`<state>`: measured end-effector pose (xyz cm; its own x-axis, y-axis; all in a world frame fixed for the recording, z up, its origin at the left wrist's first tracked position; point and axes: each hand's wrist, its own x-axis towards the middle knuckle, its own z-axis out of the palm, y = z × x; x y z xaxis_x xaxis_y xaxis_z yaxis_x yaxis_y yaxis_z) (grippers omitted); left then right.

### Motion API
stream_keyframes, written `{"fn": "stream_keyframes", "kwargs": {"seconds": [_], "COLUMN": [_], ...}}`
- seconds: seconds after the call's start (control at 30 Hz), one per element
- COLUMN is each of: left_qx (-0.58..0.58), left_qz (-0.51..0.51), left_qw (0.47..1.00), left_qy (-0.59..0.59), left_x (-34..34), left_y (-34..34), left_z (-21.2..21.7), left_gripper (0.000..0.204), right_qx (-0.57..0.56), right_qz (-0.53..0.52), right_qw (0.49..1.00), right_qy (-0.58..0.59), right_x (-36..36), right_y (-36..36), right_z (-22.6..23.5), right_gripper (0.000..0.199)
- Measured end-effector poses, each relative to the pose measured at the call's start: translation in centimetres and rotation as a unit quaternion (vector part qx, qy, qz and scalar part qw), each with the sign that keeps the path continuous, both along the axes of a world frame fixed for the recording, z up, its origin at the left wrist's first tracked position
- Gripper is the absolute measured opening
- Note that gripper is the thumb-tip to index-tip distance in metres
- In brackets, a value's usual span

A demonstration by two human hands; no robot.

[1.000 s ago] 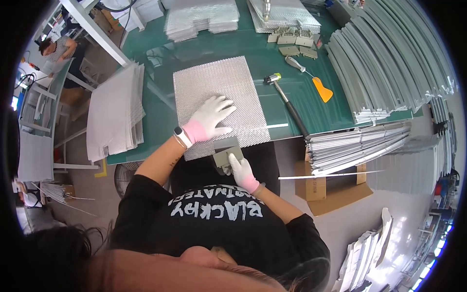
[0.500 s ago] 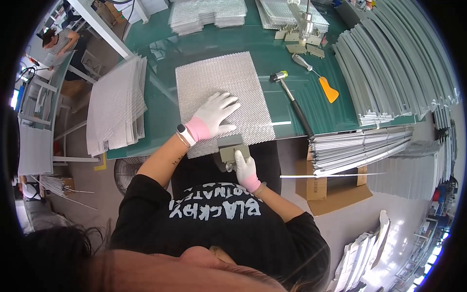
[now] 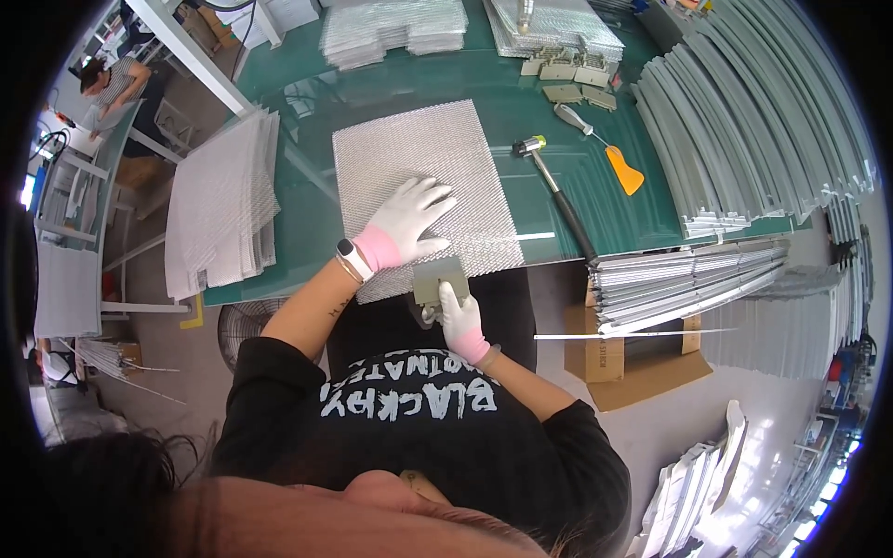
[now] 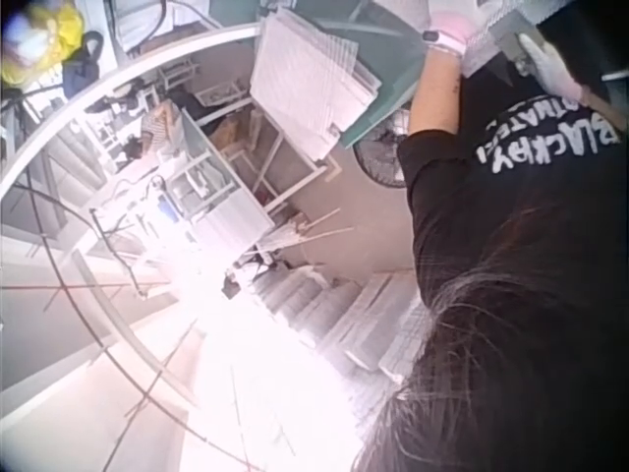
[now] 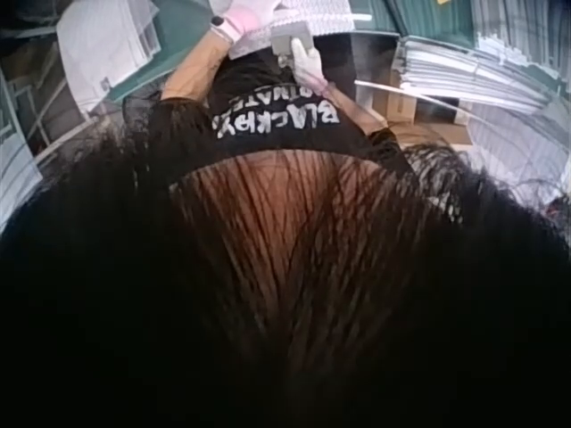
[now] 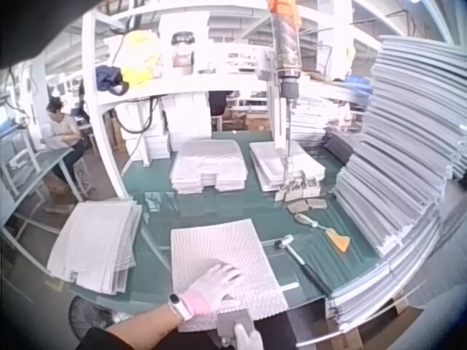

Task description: Assemble a metal frame onto a mesh filter using an electric screwdriver.

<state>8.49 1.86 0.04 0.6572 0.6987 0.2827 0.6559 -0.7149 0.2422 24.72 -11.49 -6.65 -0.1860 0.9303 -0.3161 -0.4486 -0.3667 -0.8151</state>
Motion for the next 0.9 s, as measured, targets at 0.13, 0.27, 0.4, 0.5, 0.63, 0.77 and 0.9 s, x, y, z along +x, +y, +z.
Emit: {"fn": "stream_keyframes", "kwargs": {"seconds": [0.13,0.27,0.4,0.5,0.63,0.77,0.9], "left_qx": [-0.004,-0.008,-0.006,-0.007,-0.01,0.072,-0.039], "left_qz": [0.015,0.045,0.038,0.035,0.004,-0.002,-0.01], "left_qw": [1.0,0.999,0.999,0.999,1.0,0.995,0.951], "left_qy": [0.011,0.009,0.004,0.002,-0.014,0.061,-0.305], "left_x": [0.5,0.9,0.7,0.8,0.1,1.2,0.5], "left_y": [-1.1,-2.0,-2.1,-1.9,-0.8,-2.8,-11.9], "left_z": [0.3,0.7,0.5,0.5,0.3,3.7,3.3], "left_gripper": [0.063,0.062,0.062,0.063,0.061,0.05,0.023], "right_qx": [0.023,0.022,0.008,0.023,0.011,-0.029,-0.004], "right_qz": [-0.017,0.002,0.012,0.034,0.066,0.091,0.101], "right_qw": [0.998,0.993,0.996,0.996,0.996,0.995,0.993], "right_qy": [-0.062,-0.117,-0.085,-0.081,-0.066,-0.018,-0.065], "right_x": [0.5,1.2,1.3,1.6,1.6,1.4,1.7], "right_y": [0.2,0.5,-0.2,-0.6,-1.1,-1.1,-1.2], "right_z": [0.3,1.3,1.0,0.6,-0.9,-1.3,-1.8], "right_gripper": [0.03,0.028,0.03,0.031,0.033,0.034,0.035]}}
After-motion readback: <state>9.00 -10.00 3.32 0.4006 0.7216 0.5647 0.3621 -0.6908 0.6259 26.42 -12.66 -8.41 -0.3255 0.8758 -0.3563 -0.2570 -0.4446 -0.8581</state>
